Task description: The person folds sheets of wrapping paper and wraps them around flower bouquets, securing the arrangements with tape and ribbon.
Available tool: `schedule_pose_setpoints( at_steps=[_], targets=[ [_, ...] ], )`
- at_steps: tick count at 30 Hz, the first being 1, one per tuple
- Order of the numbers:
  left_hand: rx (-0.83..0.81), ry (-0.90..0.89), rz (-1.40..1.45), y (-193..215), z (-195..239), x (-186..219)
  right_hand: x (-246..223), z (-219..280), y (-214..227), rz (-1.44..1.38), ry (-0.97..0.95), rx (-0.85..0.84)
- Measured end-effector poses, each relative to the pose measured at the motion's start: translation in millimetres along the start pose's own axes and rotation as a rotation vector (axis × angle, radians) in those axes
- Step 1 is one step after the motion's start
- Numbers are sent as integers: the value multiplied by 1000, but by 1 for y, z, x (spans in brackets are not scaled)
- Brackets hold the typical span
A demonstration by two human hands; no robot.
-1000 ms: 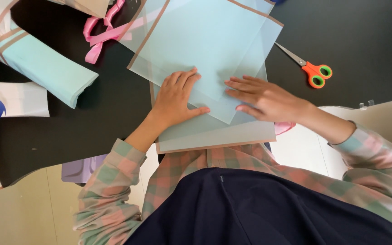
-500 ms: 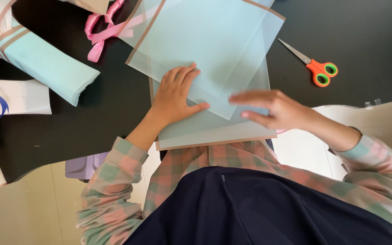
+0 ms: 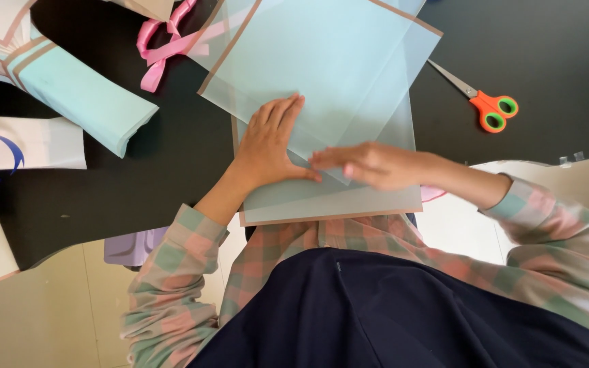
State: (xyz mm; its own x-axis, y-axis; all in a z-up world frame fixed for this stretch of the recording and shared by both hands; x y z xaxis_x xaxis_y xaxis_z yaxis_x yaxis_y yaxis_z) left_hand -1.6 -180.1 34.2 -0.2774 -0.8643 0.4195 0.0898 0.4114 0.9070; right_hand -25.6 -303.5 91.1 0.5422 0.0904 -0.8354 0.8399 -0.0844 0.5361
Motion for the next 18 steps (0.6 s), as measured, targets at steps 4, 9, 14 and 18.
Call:
schedule_pose_setpoints(
  at_steps=[4, 9, 14, 18],
  targets=[
    [-33, 6, 51, -5, -1, -7, 23, -1, 41, 164, -75, 219],
    [-25, -7, 153, -6, -3, -15, 59, -19, 14, 780, -77, 149],
    [-8, -67, 328, -20, -5, -31, -33, -38, -46, 207, 240, -67],
    [-32, -75, 333, -20, -4, -31, -62, -26, -52, -250, 236, -232]
  ],
)
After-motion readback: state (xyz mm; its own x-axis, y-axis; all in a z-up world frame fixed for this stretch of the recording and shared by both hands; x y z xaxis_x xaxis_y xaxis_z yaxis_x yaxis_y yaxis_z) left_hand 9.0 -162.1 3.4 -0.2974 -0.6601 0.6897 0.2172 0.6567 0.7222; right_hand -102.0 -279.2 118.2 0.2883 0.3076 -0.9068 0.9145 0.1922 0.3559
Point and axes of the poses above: each hand's wrist, its own z-axis away from the middle knuckle, its own y-axis out of the back of the hand, x = y × z, the point moved 10 cm from there along -z, towards the middle knuckle, and after that the axes turned 3 degrees about -x, right-handed, at the moved point
